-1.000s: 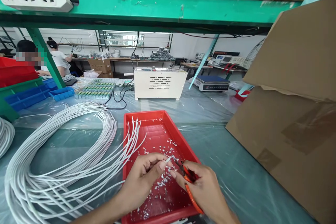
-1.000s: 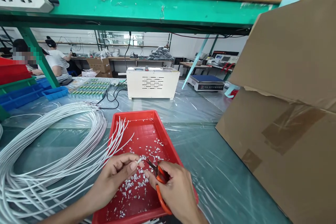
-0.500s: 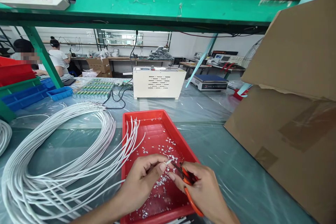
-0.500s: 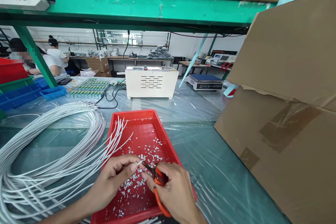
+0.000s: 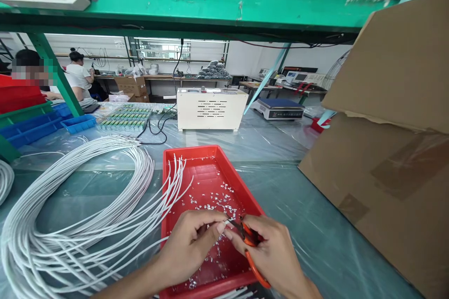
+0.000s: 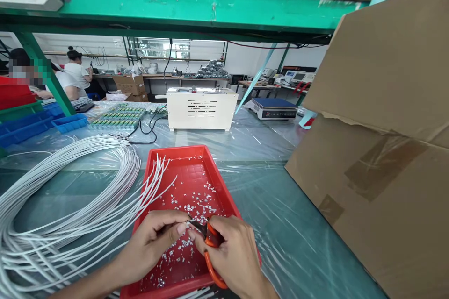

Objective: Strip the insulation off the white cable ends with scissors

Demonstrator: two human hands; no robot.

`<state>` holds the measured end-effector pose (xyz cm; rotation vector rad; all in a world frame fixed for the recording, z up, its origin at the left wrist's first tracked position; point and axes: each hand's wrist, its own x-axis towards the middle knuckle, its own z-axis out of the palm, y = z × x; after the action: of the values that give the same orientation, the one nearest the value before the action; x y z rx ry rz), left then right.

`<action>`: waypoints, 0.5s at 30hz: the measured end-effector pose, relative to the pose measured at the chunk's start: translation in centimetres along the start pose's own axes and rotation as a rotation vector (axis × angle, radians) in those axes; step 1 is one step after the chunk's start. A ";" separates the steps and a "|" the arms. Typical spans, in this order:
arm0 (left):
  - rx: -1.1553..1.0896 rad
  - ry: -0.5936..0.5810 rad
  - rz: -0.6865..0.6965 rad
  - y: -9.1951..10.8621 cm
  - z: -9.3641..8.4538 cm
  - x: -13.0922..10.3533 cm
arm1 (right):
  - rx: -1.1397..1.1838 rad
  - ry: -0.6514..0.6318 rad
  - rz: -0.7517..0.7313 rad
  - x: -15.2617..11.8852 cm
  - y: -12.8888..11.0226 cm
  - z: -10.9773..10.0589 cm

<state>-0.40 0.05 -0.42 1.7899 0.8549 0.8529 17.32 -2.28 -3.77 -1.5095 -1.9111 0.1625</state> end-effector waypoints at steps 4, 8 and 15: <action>0.041 -0.078 0.035 1.1 -0.3 0.3 | -0.012 0.010 -0.021 0.1 -0.3 -0.2; 0.076 -0.108 0.052 1.4 -0.6 0.4 | -0.002 -0.019 -0.006 0.1 -0.5 -0.4; 0.052 -0.049 -0.004 0.8 -0.7 0.5 | 0.008 -0.050 0.006 -0.1 -0.7 -0.5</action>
<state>-0.56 0.55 0.67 1.8469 0.8555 0.7876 17.01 -2.72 -3.07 -1.5195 -1.9433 0.2119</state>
